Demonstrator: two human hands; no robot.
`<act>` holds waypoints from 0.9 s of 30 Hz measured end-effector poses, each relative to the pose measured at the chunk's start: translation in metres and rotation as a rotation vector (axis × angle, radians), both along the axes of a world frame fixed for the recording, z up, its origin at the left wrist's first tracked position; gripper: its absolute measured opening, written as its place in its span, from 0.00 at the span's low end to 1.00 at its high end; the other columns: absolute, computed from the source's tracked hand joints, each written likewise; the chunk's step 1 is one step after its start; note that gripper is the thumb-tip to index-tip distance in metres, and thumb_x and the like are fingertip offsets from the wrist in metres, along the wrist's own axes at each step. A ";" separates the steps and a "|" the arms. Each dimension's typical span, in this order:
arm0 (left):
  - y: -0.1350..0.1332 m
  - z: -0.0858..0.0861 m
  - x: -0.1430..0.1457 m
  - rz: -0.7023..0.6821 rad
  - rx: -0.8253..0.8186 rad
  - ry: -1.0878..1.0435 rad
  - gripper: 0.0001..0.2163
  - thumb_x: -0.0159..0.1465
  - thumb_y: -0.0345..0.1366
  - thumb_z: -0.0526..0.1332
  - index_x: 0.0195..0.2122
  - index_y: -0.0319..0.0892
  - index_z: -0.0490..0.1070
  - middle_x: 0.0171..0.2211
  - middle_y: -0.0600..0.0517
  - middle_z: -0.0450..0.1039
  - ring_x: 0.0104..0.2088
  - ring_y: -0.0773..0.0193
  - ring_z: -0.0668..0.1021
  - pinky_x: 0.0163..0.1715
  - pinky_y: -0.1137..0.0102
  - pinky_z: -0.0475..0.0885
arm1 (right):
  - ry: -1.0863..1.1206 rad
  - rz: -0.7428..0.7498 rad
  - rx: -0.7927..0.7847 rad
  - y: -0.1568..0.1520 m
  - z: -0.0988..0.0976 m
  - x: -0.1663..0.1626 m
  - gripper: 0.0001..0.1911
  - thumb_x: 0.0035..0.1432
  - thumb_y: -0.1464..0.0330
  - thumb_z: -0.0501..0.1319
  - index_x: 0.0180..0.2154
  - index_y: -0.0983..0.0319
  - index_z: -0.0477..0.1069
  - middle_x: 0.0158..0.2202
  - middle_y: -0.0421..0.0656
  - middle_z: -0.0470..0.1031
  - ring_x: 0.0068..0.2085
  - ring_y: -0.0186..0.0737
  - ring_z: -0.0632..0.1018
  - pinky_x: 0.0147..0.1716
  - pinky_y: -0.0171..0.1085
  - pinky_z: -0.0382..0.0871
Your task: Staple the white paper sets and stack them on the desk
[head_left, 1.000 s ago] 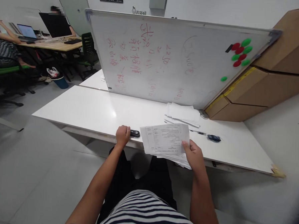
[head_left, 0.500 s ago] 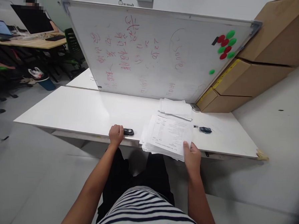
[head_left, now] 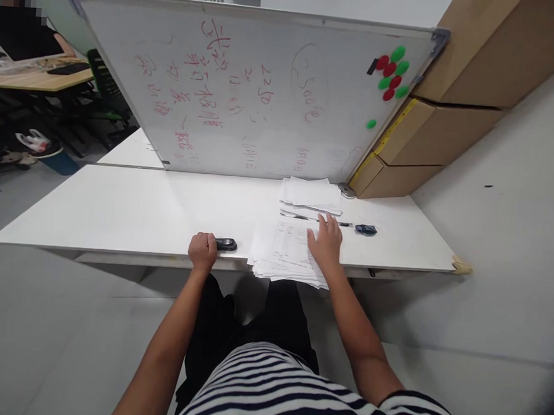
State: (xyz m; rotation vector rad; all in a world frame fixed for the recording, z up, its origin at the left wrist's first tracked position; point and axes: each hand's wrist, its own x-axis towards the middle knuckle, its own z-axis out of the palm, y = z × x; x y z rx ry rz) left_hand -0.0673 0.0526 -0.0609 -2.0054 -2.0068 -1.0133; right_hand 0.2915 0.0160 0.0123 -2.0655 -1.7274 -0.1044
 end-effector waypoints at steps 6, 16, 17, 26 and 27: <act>-0.001 0.000 0.001 0.017 0.010 0.047 0.15 0.67 0.37 0.44 0.24 0.45 0.60 0.27 0.47 0.65 0.32 0.58 0.66 0.34 0.64 0.56 | -0.134 0.222 -0.344 0.118 0.008 0.027 0.31 0.64 0.62 0.51 0.65 0.65 0.49 0.68 0.53 0.44 0.66 0.53 0.48 0.58 0.47 0.50; -0.002 0.001 0.001 0.015 -0.031 0.046 0.15 0.67 0.36 0.45 0.23 0.45 0.61 0.26 0.47 0.65 0.33 0.58 0.67 0.35 0.64 0.57 | -0.139 0.312 -0.552 0.159 0.011 0.055 0.23 0.66 0.59 0.47 0.55 0.62 0.68 0.55 0.50 0.70 0.53 0.46 0.71 0.46 0.37 0.61; -0.002 0.000 0.001 0.011 -0.030 0.042 0.15 0.67 0.36 0.45 0.24 0.45 0.61 0.27 0.47 0.65 0.33 0.58 0.67 0.35 0.64 0.57 | -0.134 0.314 -0.556 0.160 0.012 0.057 0.23 0.67 0.59 0.46 0.54 0.61 0.69 0.55 0.50 0.71 0.53 0.46 0.71 0.45 0.37 0.61; 0.000 -0.004 -0.002 0.001 -0.024 0.033 0.14 0.66 0.35 0.45 0.24 0.45 0.62 0.27 0.47 0.65 0.33 0.57 0.66 0.35 0.63 0.57 | -0.204 0.233 -0.560 0.175 0.001 0.039 0.28 0.67 0.64 0.47 0.64 0.68 0.49 0.49 0.60 0.72 0.47 0.49 0.73 0.42 0.39 0.62; 0.000 -0.004 -0.001 0.001 -0.024 0.034 0.14 0.66 0.35 0.45 0.24 0.45 0.62 0.27 0.47 0.65 0.33 0.57 0.66 0.35 0.63 0.56 | -0.212 0.235 -0.564 0.177 -0.001 0.036 0.30 0.67 0.64 0.47 0.66 0.68 0.44 0.49 0.60 0.72 0.47 0.49 0.74 0.42 0.39 0.62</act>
